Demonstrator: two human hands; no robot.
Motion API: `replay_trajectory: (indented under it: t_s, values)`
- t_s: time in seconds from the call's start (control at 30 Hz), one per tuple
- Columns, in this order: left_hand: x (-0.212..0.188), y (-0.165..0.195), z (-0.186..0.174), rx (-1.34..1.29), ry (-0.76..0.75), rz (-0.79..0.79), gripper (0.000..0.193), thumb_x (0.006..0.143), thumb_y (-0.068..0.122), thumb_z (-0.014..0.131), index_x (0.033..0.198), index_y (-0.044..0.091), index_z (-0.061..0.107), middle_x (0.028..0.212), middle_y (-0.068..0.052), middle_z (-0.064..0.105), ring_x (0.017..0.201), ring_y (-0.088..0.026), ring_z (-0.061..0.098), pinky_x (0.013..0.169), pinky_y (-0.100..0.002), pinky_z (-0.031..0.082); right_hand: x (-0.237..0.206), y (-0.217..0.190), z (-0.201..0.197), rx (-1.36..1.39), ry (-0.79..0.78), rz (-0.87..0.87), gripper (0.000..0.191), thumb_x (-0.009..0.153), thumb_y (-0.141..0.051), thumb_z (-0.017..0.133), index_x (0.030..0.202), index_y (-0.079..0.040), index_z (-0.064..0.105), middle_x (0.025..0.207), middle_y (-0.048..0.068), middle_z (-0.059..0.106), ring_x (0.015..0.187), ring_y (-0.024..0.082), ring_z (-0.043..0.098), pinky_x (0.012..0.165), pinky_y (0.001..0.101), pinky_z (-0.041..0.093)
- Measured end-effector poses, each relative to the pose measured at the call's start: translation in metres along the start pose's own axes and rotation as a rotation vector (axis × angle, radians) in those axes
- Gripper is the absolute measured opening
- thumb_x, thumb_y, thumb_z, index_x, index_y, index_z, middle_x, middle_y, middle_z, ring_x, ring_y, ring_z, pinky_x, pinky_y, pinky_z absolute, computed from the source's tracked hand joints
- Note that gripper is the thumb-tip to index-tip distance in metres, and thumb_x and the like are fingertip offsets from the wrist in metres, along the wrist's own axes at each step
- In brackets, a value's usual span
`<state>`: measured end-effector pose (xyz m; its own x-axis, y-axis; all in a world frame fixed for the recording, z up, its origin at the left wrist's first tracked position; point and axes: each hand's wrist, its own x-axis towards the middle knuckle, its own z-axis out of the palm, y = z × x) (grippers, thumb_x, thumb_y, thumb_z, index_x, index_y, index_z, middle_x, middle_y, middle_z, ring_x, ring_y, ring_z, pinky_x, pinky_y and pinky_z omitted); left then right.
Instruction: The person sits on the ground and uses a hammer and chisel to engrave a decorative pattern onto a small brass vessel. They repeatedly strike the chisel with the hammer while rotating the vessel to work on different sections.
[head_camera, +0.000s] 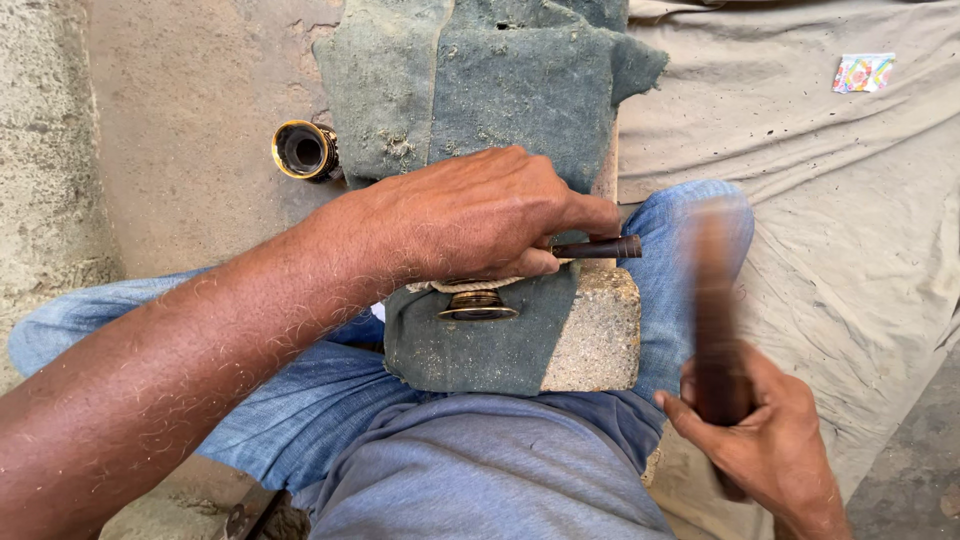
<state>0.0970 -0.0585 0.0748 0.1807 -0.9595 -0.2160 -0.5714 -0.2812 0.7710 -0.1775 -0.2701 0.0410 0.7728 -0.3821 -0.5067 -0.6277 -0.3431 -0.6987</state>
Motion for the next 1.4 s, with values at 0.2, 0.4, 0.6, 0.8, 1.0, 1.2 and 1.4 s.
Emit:
replay_trajectory:
  t_s: [0.2, 0.4, 0.6, 0.8, 1.0, 1.2, 1.4]
  values:
    - [0.001, 0.000, -0.001, -0.021, -0.013, -0.010, 0.057, 0.076, 0.019, 0.084, 0.130, 0.020, 0.064, 0.089, -0.012, 0.076, 0.087, -0.039, 0.071, 0.075, -0.052, 0.053, 0.000, -0.007, 0.002, 0.033, 0.018, -0.025, 0.024, 0.072, -0.007, 0.087, 0.083, -0.003, 0.066, 0.072, 0.002, 0.068, 0.062, 0.010, 0.066, 0.057, 0.0263, 0.055]
    - [0.004, 0.000, 0.001, 0.009, -0.030, -0.030, 0.056, 0.077, 0.019, 0.082, 0.130, 0.021, 0.064, 0.088, -0.011, 0.076, 0.086, -0.036, 0.072, 0.075, -0.051, 0.053, -0.001, -0.005, 0.008, 0.063, 0.049, -0.016, 0.021, 0.077, -0.003, 0.085, 0.087, 0.000, 0.067, 0.080, 0.007, 0.068, 0.067, 0.016, 0.069, 0.061, 0.0303, 0.058]
    - [-0.017, 0.003, 0.010, -0.103, 0.253, -0.030, 0.045, 0.086, 0.015, 0.077, 0.128, 0.013, 0.062, 0.095, -0.011, 0.075, 0.081, -0.031, 0.074, 0.072, -0.045, 0.056, 0.000, 0.003, 0.010, 0.327, 0.001, 0.002, 0.033, 0.077, 0.005, 0.079, 0.104, 0.003, 0.062, 0.081, 0.010, 0.070, 0.070, 0.016, 0.070, 0.062, 0.0300, 0.061]
    - [-0.038, 0.006, 0.032, -0.079, 0.402, -0.220, 0.036, 0.094, 0.018, 0.075, 0.121, 0.007, 0.054, 0.085, -0.013, 0.068, 0.082, -0.035, 0.070, 0.069, -0.048, 0.053, 0.006, -0.007, -0.017, 0.200, 0.095, -0.225, 0.039, 0.084, 0.003, 0.077, 0.117, 0.003, 0.057, 0.090, 0.009, 0.071, 0.078, 0.015, 0.073, 0.070, 0.0299, 0.062]
    - [-0.043, 0.006, 0.045, 0.035, 0.503, -0.174, 0.043, 0.095, 0.020, 0.072, 0.134, 0.012, 0.056, 0.089, -0.013, 0.063, 0.079, -0.035, 0.066, 0.067, -0.047, 0.055, 0.022, -0.043, -0.033, 0.083, -0.083, -0.101, 0.043, 0.073, -0.001, 0.083, 0.109, 0.000, 0.061, 0.076, 0.007, 0.069, 0.062, 0.014, 0.068, 0.054, 0.0286, 0.058]
    - [-0.044, 0.002, 0.047, 0.062, 0.472, -0.164, 0.041, 0.097, 0.023, 0.071, 0.134, 0.015, 0.057, 0.089, -0.011, 0.064, 0.078, -0.031, 0.068, 0.067, -0.045, 0.056, 0.037, -0.065, -0.048, -0.597, -0.110, -0.051, 0.046, 0.076, -0.020, 0.096, 0.106, -0.004, 0.066, 0.068, 0.009, 0.062, 0.053, 0.018, 0.058, 0.050, 0.0325, 0.049]
    - [-0.043, -0.001, 0.047, 0.058, 0.482, -0.127, 0.043, 0.095, 0.023, 0.071, 0.135, 0.015, 0.057, 0.089, -0.011, 0.064, 0.079, -0.033, 0.068, 0.066, -0.046, 0.056, 0.037, -0.068, -0.057, -0.469, -0.083, -0.254, 0.040, 0.075, -0.021, 0.089, 0.103, -0.007, 0.065, 0.075, 0.002, 0.065, 0.060, 0.011, 0.065, 0.057, 0.0282, 0.056]
